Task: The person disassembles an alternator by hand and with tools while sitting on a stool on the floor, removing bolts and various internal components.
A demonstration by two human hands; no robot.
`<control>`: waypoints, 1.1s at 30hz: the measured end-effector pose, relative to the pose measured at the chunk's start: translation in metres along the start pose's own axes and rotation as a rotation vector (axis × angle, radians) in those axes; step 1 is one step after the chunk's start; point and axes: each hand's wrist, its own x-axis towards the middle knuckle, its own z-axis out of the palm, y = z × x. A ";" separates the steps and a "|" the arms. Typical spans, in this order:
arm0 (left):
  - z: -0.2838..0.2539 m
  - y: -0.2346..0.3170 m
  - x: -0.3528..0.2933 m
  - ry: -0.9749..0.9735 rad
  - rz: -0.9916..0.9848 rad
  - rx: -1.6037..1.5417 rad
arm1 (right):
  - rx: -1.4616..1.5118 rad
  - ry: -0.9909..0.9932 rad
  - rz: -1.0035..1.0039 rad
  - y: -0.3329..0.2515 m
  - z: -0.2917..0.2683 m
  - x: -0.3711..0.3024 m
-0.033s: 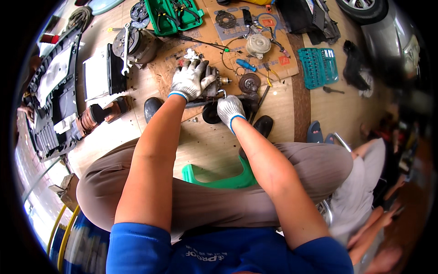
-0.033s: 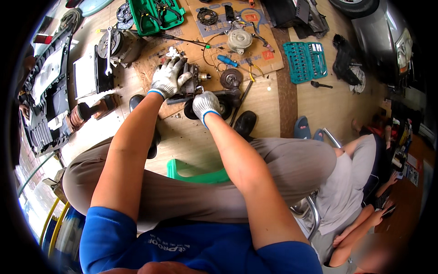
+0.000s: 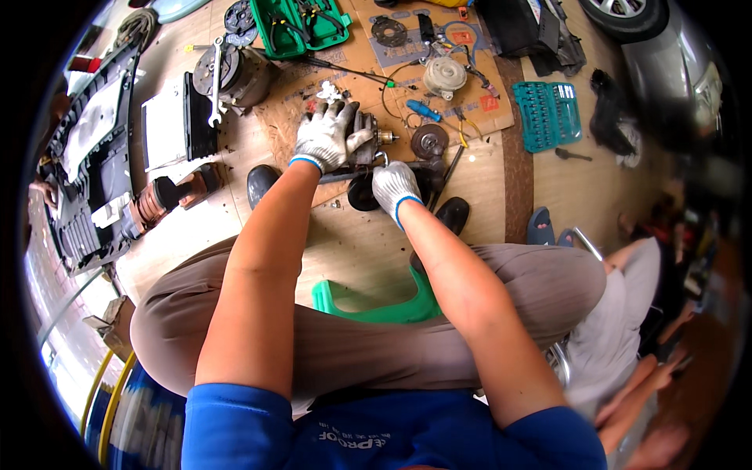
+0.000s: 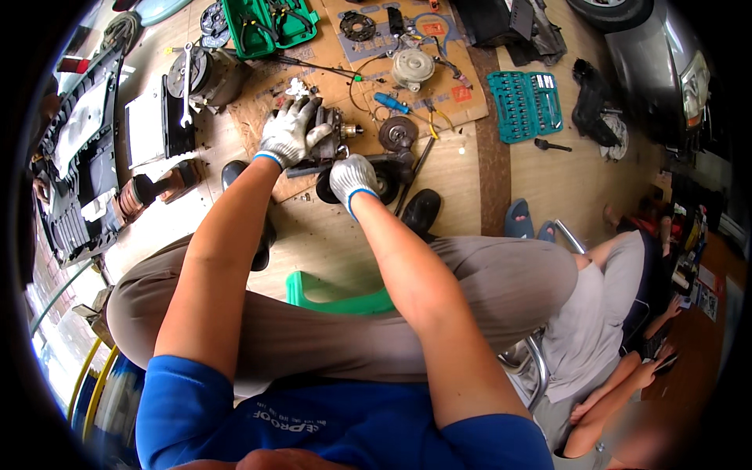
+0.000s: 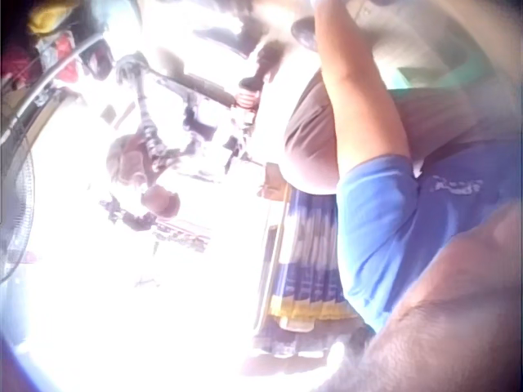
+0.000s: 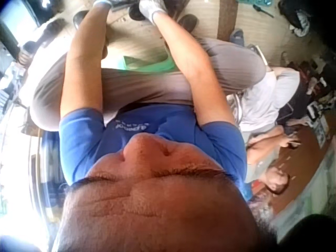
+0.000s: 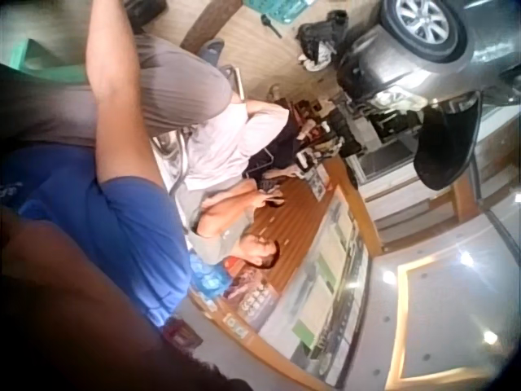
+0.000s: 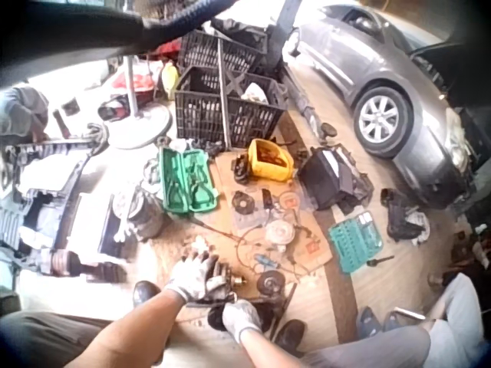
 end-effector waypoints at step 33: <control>0.001 0.014 0.011 -0.079 -0.030 0.054 | 0.929 0.190 0.203 0.063 0.021 0.006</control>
